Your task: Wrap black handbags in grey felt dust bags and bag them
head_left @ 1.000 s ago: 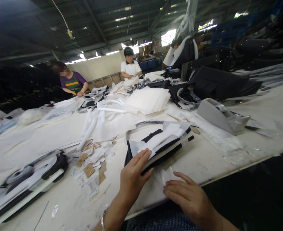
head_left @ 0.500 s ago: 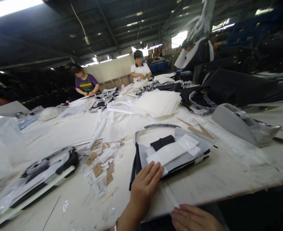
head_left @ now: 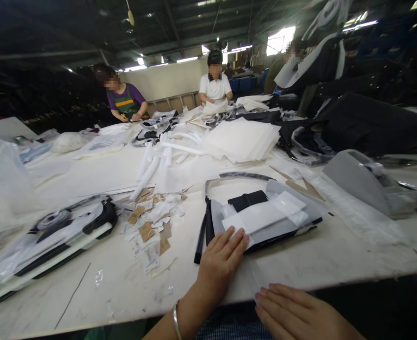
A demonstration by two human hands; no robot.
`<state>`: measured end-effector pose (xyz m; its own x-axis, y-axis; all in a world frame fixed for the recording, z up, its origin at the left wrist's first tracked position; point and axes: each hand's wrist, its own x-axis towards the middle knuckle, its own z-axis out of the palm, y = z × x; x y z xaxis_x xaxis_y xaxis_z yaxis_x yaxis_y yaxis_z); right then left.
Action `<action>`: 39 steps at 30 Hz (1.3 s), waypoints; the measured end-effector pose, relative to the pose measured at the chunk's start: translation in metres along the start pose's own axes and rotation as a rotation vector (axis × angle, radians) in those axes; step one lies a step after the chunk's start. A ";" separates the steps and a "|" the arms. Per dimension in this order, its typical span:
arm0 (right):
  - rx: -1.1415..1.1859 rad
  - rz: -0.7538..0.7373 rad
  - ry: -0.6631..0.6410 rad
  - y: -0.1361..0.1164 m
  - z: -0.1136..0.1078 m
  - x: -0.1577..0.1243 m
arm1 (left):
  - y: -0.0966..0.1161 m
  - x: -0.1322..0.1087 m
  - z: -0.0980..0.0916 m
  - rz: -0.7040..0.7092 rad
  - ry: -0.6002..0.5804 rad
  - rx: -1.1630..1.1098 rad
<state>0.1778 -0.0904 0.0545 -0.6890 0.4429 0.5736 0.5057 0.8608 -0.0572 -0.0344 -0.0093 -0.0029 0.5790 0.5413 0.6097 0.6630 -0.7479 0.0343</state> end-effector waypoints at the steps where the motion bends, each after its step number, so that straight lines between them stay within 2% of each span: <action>1: -0.010 0.018 -0.008 0.001 -0.007 0.010 | 0.000 0.000 -0.001 0.002 -0.022 0.001; 6: -0.008 -0.090 -0.005 0.022 -0.018 0.053 | 0.003 -0.002 -0.006 -0.038 -0.092 -0.031; 12: 0.007 -0.129 -0.084 0.069 -0.017 0.087 | 0.007 -0.003 -0.003 -0.087 -0.028 -0.179; 16: 0.135 0.004 -0.209 0.093 -0.004 0.098 | 0.006 -0.003 -0.002 -0.080 0.057 -0.186; 23: 0.286 0.310 -0.395 0.121 0.032 0.104 | 0.009 -0.006 -0.008 -0.115 0.122 -0.211; 28: 0.382 0.524 -0.455 0.138 0.048 0.105 | 0.009 -0.006 -0.012 -0.136 0.065 -0.319; 34: 0.490 0.474 -0.578 0.148 0.055 0.109 | 0.008 -0.004 -0.016 -0.181 0.066 -0.355; 39: 0.486 0.468 -0.574 0.150 0.058 0.107 | 0.009 -0.008 -0.011 -0.156 0.054 -0.254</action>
<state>0.1500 0.1006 0.0595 -0.6869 0.7216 -0.0867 0.6146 0.5132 -0.5991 -0.0387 -0.0247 0.0014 0.4494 0.6410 0.6222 0.5981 -0.7333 0.3234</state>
